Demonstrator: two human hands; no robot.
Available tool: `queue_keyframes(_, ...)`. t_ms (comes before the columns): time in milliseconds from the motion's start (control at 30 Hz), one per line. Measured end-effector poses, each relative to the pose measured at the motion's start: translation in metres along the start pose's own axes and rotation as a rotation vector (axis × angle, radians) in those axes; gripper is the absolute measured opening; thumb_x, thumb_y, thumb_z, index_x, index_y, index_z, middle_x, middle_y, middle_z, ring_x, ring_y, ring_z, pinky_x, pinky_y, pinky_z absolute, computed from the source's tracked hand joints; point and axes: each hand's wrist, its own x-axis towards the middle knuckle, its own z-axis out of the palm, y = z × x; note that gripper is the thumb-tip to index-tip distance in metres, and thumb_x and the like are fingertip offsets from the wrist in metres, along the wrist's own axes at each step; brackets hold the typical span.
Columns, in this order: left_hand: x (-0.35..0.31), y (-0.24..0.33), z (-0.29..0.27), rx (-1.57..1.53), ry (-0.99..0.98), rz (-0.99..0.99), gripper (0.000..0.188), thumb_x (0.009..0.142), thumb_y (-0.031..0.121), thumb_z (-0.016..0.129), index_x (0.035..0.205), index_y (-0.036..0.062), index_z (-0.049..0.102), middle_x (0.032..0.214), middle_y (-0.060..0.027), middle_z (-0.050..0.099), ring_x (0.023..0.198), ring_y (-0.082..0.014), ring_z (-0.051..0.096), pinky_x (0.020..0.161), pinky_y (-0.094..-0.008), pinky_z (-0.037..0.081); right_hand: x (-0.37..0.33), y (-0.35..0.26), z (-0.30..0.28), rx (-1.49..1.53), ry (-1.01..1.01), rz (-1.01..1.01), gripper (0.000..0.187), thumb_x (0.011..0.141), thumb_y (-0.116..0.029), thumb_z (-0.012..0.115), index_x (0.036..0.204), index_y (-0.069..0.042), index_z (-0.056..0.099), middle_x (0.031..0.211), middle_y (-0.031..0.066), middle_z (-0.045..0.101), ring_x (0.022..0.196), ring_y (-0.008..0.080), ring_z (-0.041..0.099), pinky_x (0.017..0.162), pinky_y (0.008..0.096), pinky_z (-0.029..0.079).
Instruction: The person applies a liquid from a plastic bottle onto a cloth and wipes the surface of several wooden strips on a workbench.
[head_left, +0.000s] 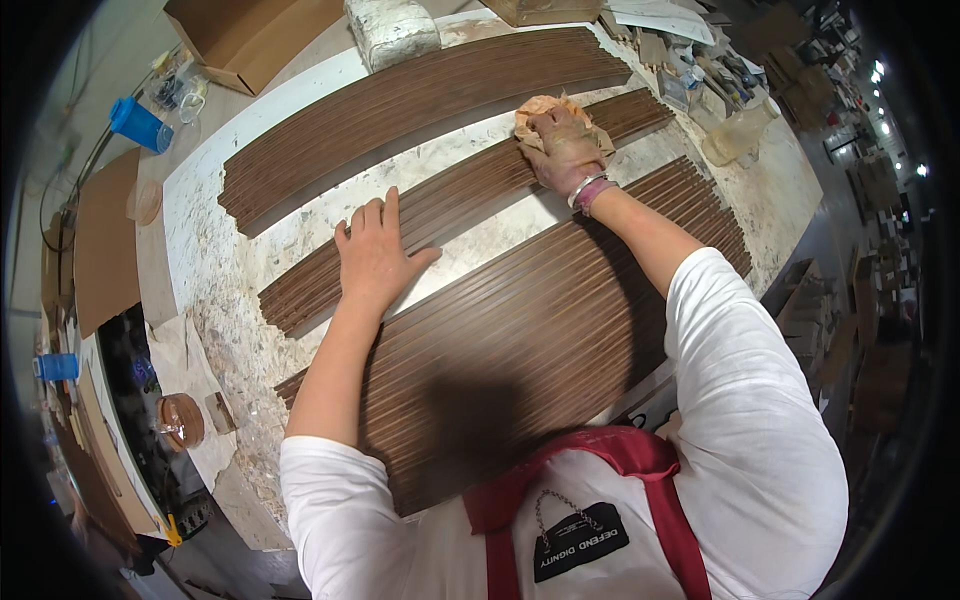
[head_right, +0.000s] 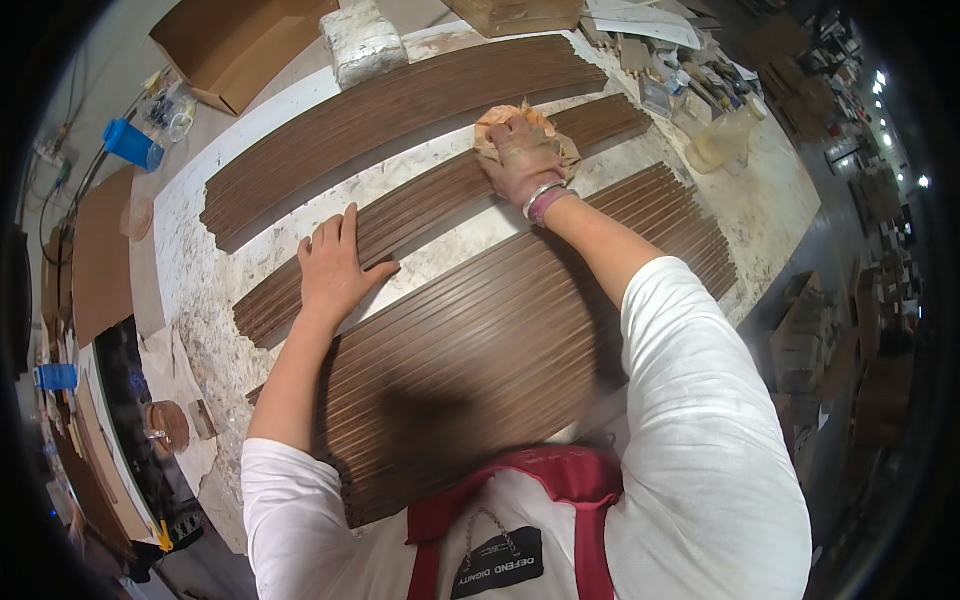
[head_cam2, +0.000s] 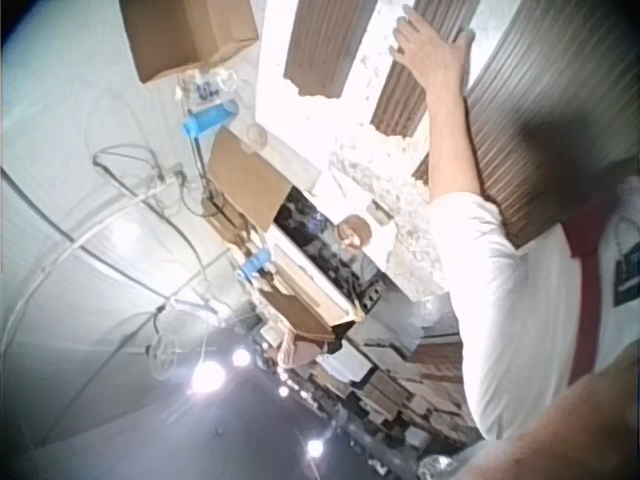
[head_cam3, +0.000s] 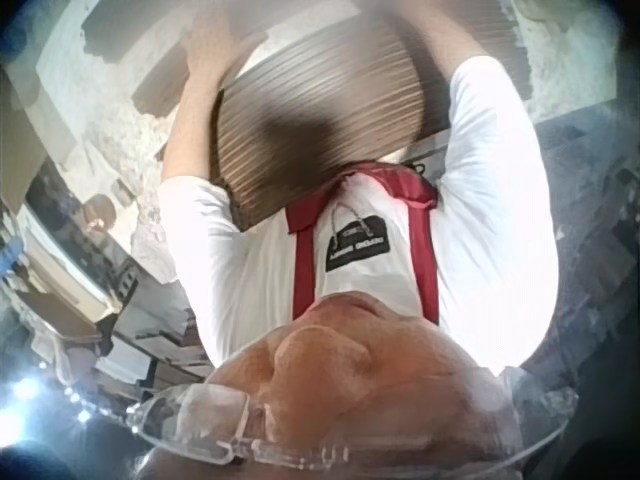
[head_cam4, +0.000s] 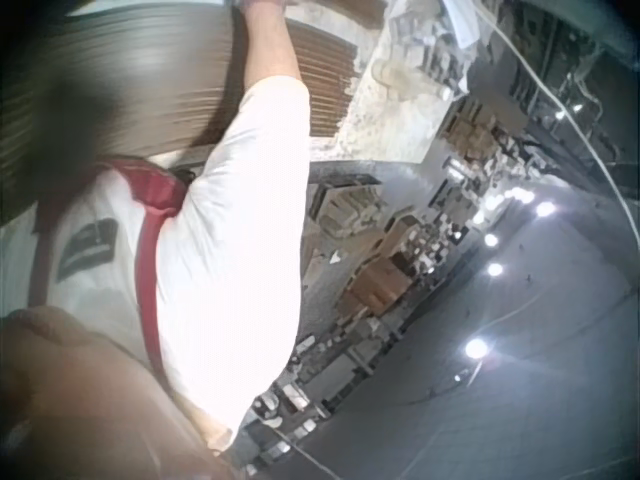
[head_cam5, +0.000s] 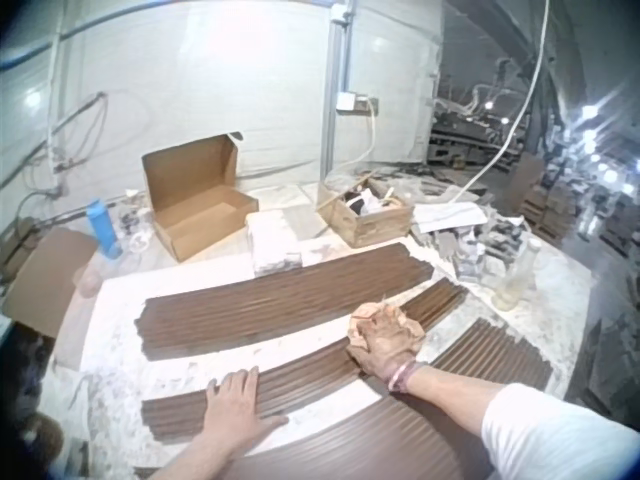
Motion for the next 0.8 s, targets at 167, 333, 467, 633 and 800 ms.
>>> queue_keyframes(167, 0.000, 0.002, 0.004, 0.009, 0.057, -0.023, 0.095, 0.075, 0.054, 0.074, 0.147, 0.0051, 0.035, 0.129, -0.0150, 0.048, 0.123, -0.0289, 0.046, 0.106, -0.0529, 0.033, 0.008, -0.077, -0.019, 0.222, -0.212, -0.121, 0.005, 0.076, -0.011, 0.064, 0.081, -0.010, 0.064, 0.081, 0.0095, 0.064, 0.075, 0.0297, 0.063, 0.071, 0.0406, 0.053)
queue_keyframes(333, -0.005, -0.003, 0.010, -0.038, 0.160, 0.008, 0.092, 0.070, 0.052, 0.078, 0.142, 0.0060, 0.041, 0.119, -0.0131, 0.052, 0.114, -0.0277, 0.050, 0.099, -0.0478, 0.037, 0.011, -0.078, -0.017, 0.794, -0.408, -0.221, 0.002, 0.076, -0.008, 0.059, 0.078, -0.010, 0.059, 0.083, 0.0060, 0.062, 0.082, 0.0268, 0.061, 0.075, 0.0396, 0.049)
queue_keyframes(467, -0.007, -0.001, 0.014, -0.043, 0.197, 0.010, 0.089, 0.071, 0.051, 0.078, 0.140, 0.0063, 0.043, 0.119, -0.0136, 0.052, 0.114, -0.0283, 0.050, 0.100, -0.0476, 0.036, 0.025, -0.017, -0.008, 0.421, -0.389, -0.333, 0.012, 0.086, -0.010, 0.055, 0.095, -0.006, 0.063, 0.094, 0.0094, 0.064, 0.087, 0.0250, 0.062, 0.084, 0.0379, 0.048)
queue_keyframes(633, -0.005, 0.003, 0.011, -0.060, 0.204, 0.027, 0.088, 0.072, 0.049, 0.078, 0.140, 0.0058, 0.043, 0.118, -0.0140, 0.052, 0.112, -0.0288, 0.050, 0.099, -0.0476, 0.036, 0.007, -0.085, -0.004, 0.379, -0.208, -0.669, 0.026, 0.081, -0.007, 0.063, 0.107, -0.009, 0.065, 0.104, 0.0108, 0.065, 0.096, 0.0278, 0.062, 0.089, 0.0385, 0.048)
queue_keyframes(800, -0.012, 0.000, 0.010, -0.077, 0.200, 0.052, 0.088, 0.071, 0.049, 0.078, 0.139, 0.0056, 0.043, 0.117, -0.0142, 0.052, 0.112, -0.0290, 0.051, 0.097, -0.0471, 0.036, 0.025, 0.003, -0.013, 0.455, -0.332, -0.168, 0.010, 0.088, -0.018, 0.061, 0.090, -0.010, 0.067, 0.097, 0.0113, 0.067, 0.093, 0.0291, 0.062, 0.083, 0.0386, 0.049)
